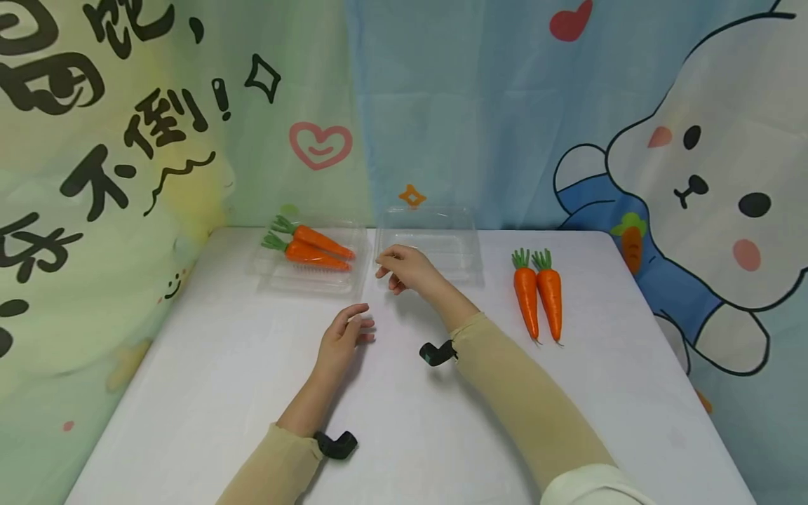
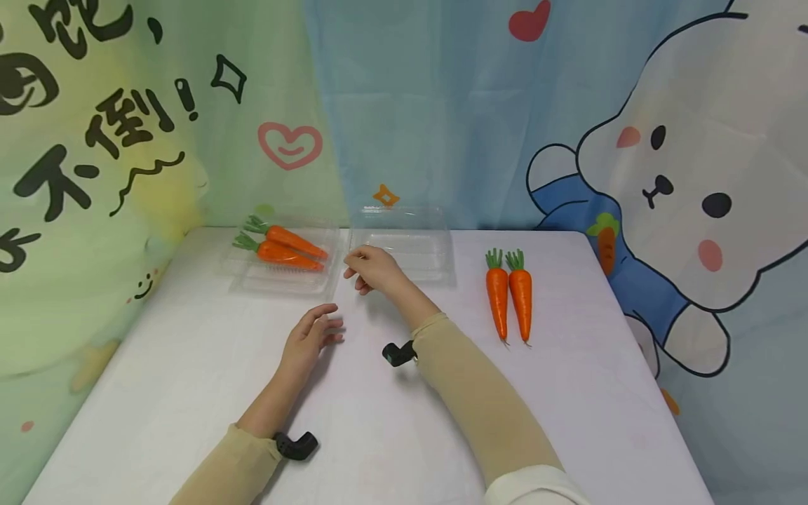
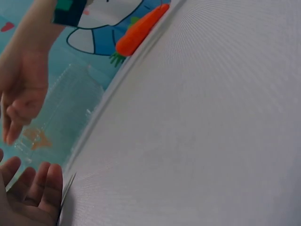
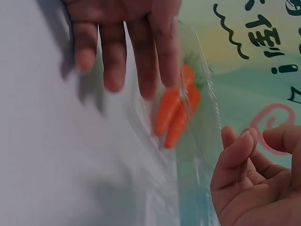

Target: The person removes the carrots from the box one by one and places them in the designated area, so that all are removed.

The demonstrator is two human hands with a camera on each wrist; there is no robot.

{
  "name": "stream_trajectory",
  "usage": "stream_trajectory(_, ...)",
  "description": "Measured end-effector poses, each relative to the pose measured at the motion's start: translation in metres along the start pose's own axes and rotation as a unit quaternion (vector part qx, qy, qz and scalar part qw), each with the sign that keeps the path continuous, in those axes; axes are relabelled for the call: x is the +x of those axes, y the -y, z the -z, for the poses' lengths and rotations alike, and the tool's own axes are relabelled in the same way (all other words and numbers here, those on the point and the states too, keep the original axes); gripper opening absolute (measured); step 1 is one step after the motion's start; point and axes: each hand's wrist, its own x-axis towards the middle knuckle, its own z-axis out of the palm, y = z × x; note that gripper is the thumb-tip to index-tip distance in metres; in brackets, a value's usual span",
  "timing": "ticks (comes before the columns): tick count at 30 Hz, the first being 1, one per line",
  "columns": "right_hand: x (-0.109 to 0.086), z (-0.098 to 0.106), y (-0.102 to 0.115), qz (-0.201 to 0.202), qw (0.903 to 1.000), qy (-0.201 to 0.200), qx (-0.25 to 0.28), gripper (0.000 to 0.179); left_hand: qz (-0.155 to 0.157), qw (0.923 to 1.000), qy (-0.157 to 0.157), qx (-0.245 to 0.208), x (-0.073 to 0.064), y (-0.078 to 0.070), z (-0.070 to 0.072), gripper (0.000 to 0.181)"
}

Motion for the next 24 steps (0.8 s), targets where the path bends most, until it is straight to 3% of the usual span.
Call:
stream_trajectory(7, 0.018, -0.030, 0.004, -0.025, 0.9991, 0.018, -0.028, 0.039, 0.003, 0.9998, 0.020, -0.003, -0.009, -0.021, 0.001, 0.039)
stream_trajectory(11, 0.020, -0.038, 0.006, -0.035, 0.9985, 0.022, -0.036, 0.038, 0.007, 0.9998, 0.012, -0.015, -0.011, -0.029, 0.002, 0.039)
stream_trajectory(13, 0.020, -0.040, 0.005, -0.041, 0.9982, 0.021, -0.038, 0.038, 0.001, 0.9998, -0.015, -0.016, -0.007, -0.029, 0.007, 0.038)
stream_trajectory(16, 0.021, -0.041, 0.005, -0.047, 0.9980, 0.019, -0.037, 0.037, -0.032, 0.9955, -0.089, 0.009, 0.005, -0.032, 0.025, 0.035)
stream_trajectory(18, 0.022, -0.042, 0.005, -0.048, 0.9980, 0.018, -0.037, 0.036, -0.062, 0.9853, -0.153, 0.045, 0.013, -0.043, 0.043, 0.033)
stream_trajectory(21, 0.024, -0.043, 0.005, -0.050, 0.9980, 0.018, -0.035, 0.036, -0.097, 0.9590, -0.252, 0.086, 0.031, -0.062, 0.079, 0.029)
stream_trajectory(24, 0.026, -0.044, 0.004, -0.051, 0.9981, 0.018, -0.029, 0.036, -0.096, 0.9327, -0.324, 0.125, 0.049, -0.082, 0.119, 0.031)
